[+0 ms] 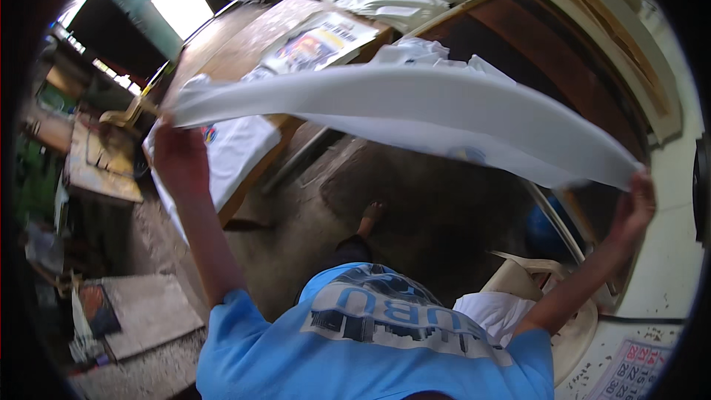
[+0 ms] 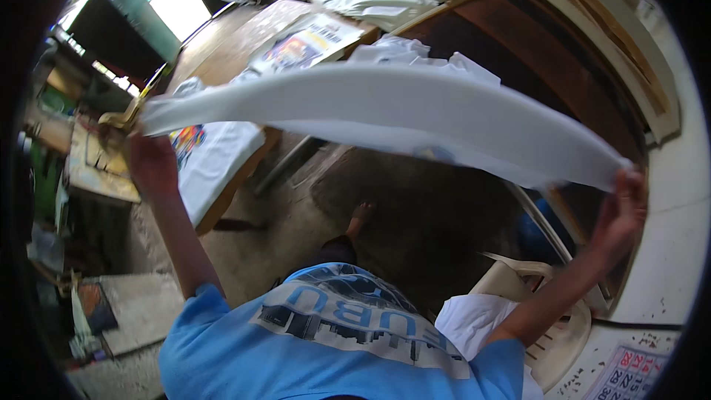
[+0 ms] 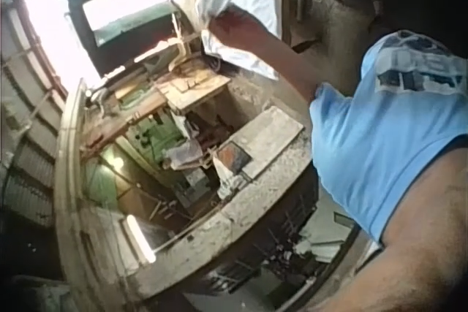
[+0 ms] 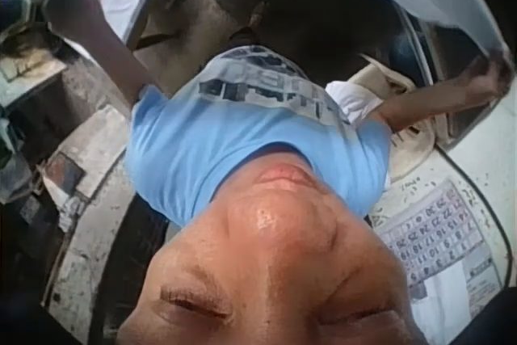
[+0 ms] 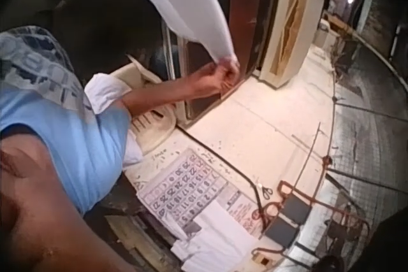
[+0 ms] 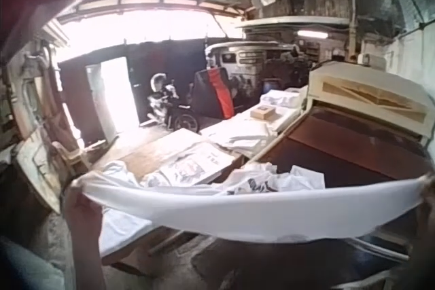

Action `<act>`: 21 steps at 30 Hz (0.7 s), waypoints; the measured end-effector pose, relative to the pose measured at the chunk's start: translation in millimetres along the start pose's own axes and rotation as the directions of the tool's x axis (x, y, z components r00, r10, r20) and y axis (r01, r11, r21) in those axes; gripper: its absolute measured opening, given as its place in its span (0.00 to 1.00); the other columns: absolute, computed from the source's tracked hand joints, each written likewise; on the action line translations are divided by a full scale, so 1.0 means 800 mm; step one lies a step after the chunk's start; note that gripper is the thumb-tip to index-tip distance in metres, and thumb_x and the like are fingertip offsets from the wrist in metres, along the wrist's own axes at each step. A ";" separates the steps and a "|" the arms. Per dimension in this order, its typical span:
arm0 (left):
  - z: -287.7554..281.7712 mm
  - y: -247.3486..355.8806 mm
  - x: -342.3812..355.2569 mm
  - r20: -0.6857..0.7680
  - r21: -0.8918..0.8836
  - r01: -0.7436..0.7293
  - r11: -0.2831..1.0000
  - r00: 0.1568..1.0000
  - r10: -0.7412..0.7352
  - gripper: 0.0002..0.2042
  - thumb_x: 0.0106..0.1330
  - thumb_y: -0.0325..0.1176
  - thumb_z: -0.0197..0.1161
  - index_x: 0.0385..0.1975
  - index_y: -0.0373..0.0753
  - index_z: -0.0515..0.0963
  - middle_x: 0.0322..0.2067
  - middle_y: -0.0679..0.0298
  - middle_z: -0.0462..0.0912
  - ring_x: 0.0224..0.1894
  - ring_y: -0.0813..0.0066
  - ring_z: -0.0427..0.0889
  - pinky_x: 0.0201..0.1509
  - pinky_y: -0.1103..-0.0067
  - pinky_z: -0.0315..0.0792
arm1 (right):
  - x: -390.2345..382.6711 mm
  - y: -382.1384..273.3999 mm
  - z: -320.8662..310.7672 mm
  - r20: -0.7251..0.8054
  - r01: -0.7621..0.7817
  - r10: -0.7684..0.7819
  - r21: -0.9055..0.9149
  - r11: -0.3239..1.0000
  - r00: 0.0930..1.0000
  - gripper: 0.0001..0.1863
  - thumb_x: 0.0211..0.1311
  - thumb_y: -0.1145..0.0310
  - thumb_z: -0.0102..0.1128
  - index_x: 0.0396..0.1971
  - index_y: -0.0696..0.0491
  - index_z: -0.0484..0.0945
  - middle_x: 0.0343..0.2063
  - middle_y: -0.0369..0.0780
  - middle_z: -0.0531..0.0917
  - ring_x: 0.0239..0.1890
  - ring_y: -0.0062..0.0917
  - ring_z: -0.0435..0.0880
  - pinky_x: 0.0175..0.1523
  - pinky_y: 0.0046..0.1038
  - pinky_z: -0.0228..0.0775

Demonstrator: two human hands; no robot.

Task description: Placing fabric on a heat press and aligning transfer paper for printing.

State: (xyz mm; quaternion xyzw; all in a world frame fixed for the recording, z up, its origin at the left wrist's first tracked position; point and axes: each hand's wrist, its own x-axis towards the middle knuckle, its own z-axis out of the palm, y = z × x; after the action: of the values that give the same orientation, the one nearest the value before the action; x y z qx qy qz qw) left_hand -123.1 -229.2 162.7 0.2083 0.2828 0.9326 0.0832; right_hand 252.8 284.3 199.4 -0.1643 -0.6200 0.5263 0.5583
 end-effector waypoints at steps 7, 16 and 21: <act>-0.097 -0.004 -0.146 -0.614 0.383 0.539 0.750 0.755 -0.229 0.07 0.57 0.32 0.51 0.26 0.35 0.73 0.23 0.62 0.75 0.28 0.71 0.76 0.35 0.75 0.74 | -0.032 0.084 0.135 0.345 -0.535 0.502 0.000 0.845 0.793 0.04 0.48 0.73 0.61 0.21 0.56 0.75 0.19 0.35 0.75 0.24 0.15 0.73 0.33 0.17 0.67; -0.098 0.151 -0.171 -0.514 0.554 0.329 0.765 0.858 0.003 0.06 0.55 0.28 0.51 0.21 0.34 0.72 0.20 0.60 0.75 0.28 0.69 0.77 0.42 0.74 0.73 | -0.012 0.028 0.260 0.579 -0.305 0.264 -0.028 0.952 0.771 0.03 0.50 0.74 0.58 0.22 0.57 0.76 0.23 0.38 0.78 0.28 0.20 0.77 0.36 0.20 0.73; -0.097 0.247 -0.184 -0.295 0.434 -0.136 0.891 0.912 0.283 0.05 0.55 0.28 0.52 0.21 0.36 0.73 0.20 0.61 0.75 0.28 0.70 0.77 0.41 0.74 0.74 | -0.014 0.002 0.345 0.630 -0.367 0.216 0.118 0.923 0.746 0.03 0.50 0.75 0.58 0.23 0.58 0.76 0.26 0.41 0.79 0.30 0.22 0.79 0.37 0.20 0.74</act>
State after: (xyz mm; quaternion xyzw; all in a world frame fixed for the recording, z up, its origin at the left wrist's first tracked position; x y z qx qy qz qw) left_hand -31.9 -471.0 165.4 0.0811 0.4548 0.8793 -0.1160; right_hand 16.6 146.4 241.4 -0.0155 -0.6654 0.7011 0.2557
